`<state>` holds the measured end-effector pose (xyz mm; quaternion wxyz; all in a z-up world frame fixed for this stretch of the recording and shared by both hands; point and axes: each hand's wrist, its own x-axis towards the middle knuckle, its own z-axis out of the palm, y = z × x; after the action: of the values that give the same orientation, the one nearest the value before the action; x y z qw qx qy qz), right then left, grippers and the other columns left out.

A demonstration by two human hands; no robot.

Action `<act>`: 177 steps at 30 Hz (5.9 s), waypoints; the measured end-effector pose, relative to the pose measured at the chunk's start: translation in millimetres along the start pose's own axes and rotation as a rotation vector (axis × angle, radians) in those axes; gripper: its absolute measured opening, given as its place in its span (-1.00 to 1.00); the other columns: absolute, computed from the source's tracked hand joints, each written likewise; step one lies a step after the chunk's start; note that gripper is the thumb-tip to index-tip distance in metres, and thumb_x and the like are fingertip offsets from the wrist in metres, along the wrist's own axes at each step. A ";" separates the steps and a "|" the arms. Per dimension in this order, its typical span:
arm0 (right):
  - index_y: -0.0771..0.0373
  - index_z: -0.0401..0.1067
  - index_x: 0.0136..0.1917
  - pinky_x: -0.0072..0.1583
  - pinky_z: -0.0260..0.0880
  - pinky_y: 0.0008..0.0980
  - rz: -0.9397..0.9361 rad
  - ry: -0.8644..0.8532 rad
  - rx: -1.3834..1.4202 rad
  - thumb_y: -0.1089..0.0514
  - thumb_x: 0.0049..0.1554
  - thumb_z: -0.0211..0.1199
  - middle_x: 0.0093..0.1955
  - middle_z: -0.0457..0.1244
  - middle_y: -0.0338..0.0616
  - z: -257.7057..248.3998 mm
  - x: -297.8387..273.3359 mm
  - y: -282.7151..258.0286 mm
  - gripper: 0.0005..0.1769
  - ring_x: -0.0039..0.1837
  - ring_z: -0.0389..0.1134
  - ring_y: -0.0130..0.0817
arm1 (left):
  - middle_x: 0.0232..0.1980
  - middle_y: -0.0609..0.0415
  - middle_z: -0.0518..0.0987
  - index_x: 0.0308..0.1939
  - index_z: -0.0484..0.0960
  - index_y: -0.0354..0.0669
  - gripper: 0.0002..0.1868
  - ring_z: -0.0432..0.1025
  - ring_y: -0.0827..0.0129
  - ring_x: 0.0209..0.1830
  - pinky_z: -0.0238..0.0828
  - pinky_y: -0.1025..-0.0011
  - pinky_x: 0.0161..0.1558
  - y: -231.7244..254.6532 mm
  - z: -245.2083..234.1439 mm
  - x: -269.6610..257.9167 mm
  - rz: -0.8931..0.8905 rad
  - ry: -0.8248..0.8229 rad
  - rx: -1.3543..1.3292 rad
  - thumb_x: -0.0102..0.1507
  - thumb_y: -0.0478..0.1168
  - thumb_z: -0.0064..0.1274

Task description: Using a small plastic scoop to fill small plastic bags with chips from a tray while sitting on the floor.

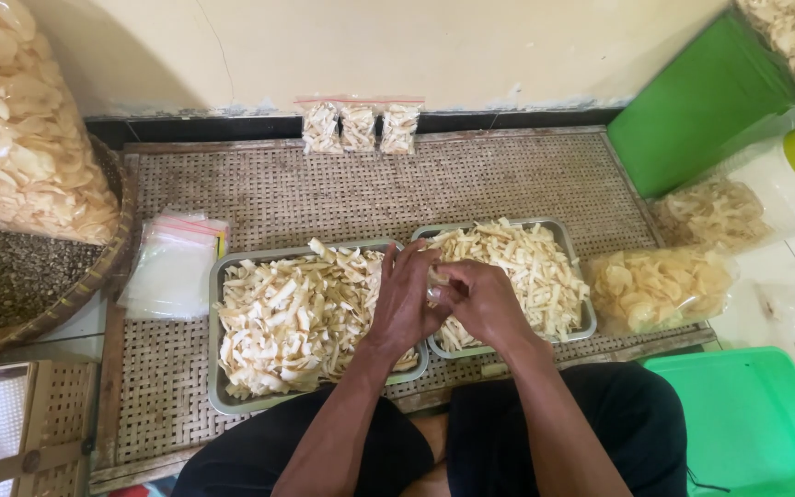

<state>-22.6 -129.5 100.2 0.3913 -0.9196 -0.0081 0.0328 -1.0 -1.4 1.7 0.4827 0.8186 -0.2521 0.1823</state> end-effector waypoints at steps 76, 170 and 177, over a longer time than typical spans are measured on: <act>0.13 0.60 -0.17 -0.08 0.38 -0.09 0.332 0.391 -0.237 -0.16 0.14 0.30 -0.26 0.45 -0.09 50.5 -52.4 139.0 -0.67 -0.18 0.45 -0.11 | 0.42 -0.31 0.37 0.28 0.41 -0.23 -0.23 0.22 -0.09 0.48 -0.29 -0.08 0.56 2.8 -18.8 6.5 -0.253 -0.103 0.090 0.15 0.12 0.29; 0.38 0.59 0.13 0.14 0.60 -0.02 0.026 -0.031 0.231 0.37 0.03 0.34 0.06 0.39 0.23 -40.6 17.3 2.0 -0.64 0.15 0.48 0.21 | 0.09 -0.03 0.54 0.24 0.37 -0.20 -0.18 0.48 0.07 0.21 -0.21 -0.22 0.52 -2.1 26.7 13.9 -0.240 -0.016 -0.115 -0.03 -0.21 0.47; 0.31 0.67 -0.06 -0.07 0.67 -0.17 -0.089 0.096 0.314 0.42 0.01 0.40 -0.15 0.44 0.06 -29.4 18.6 15.5 -0.79 -0.06 0.55 -0.07 | 0.09 -0.05 0.56 0.25 0.36 -0.23 -0.16 0.51 0.02 0.19 -0.15 -0.21 0.50 1.1 28.3 14.0 -0.194 0.052 -0.169 -0.03 -0.21 0.47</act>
<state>-2.2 -160.6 108.4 0.5311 -0.8465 -0.0249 -0.0280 11.2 -30.1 -3.2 0.5716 0.7906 -0.1738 0.1341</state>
